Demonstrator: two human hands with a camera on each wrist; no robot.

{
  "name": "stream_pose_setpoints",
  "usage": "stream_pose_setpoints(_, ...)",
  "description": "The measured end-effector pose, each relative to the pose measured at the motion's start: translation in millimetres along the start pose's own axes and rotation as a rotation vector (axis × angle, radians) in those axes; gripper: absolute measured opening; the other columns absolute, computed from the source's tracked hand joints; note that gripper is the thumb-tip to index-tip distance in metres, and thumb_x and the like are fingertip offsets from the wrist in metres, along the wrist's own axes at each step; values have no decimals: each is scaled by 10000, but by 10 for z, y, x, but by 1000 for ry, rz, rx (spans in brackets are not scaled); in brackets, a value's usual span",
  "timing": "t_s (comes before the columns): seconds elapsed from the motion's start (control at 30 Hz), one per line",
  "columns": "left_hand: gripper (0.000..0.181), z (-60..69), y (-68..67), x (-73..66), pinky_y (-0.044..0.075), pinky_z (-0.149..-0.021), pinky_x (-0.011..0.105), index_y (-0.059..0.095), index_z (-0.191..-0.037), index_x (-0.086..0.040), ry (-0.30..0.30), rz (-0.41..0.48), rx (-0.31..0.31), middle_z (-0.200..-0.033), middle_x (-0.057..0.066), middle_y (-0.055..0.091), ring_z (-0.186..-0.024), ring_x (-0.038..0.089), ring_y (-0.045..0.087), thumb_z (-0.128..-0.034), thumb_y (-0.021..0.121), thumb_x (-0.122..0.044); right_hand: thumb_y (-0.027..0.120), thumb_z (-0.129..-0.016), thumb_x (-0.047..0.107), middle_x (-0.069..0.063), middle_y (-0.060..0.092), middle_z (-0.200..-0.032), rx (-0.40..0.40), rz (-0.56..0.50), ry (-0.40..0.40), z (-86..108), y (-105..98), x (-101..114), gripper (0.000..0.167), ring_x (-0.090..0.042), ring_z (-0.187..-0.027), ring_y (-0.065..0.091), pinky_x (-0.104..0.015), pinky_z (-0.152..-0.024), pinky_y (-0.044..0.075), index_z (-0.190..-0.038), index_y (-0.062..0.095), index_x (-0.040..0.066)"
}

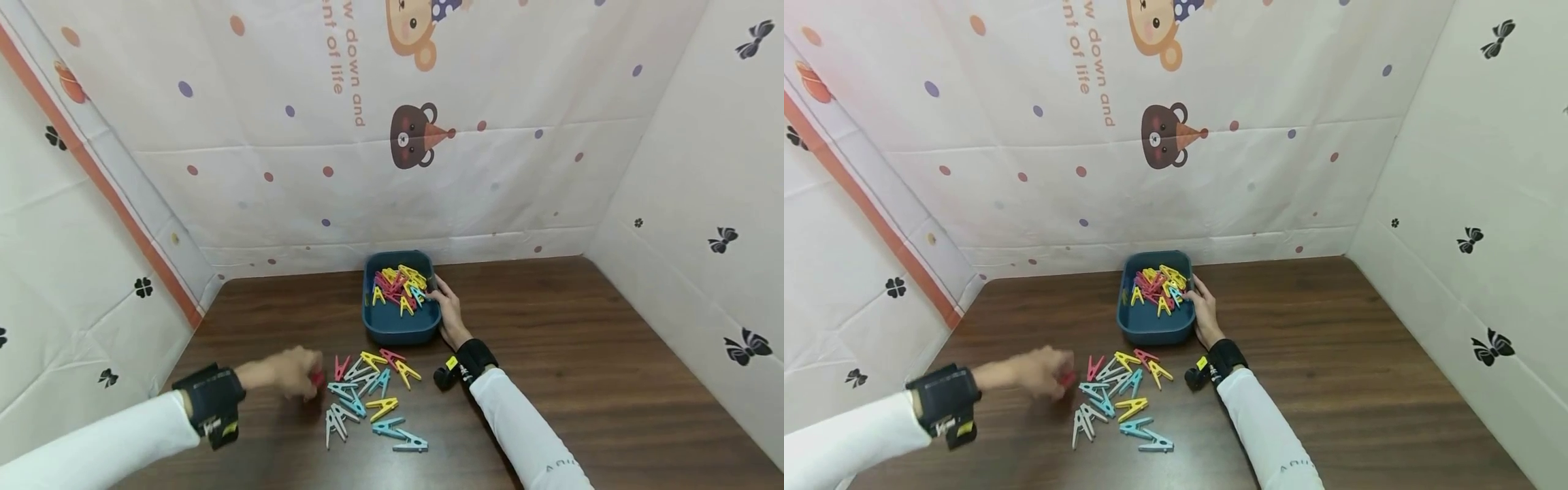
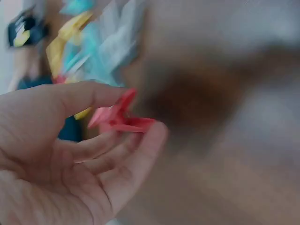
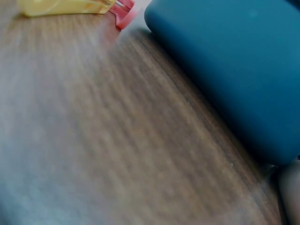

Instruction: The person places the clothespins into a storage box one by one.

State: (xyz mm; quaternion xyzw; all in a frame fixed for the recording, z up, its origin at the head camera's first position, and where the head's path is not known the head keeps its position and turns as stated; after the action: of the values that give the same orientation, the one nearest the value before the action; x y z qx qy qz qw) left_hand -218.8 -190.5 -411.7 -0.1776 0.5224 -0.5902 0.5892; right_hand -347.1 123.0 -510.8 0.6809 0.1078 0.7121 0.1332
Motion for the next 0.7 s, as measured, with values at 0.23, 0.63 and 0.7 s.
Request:
stream_pose_setpoints(0.23,339,-465,-1157,-334,516,-556,241,608,-1246,58,61,-80,-122,-762,53,623,-596,142,581,-989,621,-163,505,-956,51,-129,363,-1631,-6,-13,-7,-12,19,-10,661,-294,-1412,424,-424,-1134,374,-1593,382,179)
stream_pose_setpoints(0.63,309,-1434,-1843,-1203,591,-921,416,555,-1256,29,34,80,-166,-1131,206,636,-1014,326,688,-1012,606,-153,502,-950,48,-158,389,-1611,-29,-5,-4,-31,-2,-45,650,-292,-1376,446,-399,-1090,412,-1583,401,157)
stream_pose_setpoints(0.7,240,-1652,-1740,-1260,596,-906,404,588,-1169,12,-1,55,-178,-1076,173,638,-1010,322,694,-1011,611,-166,500,-956,44,-163,395,-1603,-27,-12,-4,-34,-6,-45,648,-287,-1364,451,-404,-1091,408,-1585,397,158)
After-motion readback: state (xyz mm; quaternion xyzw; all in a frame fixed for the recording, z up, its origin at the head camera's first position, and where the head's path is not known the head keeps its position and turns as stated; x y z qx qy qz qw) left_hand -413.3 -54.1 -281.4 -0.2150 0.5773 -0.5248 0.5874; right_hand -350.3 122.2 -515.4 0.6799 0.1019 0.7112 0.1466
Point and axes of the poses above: each hand's wrist, its own z-axis away from the middle knuckle, its own y-axis out of the palm, x = y × z, the point moved 2 cm from there along -z, towards the middle knuckle
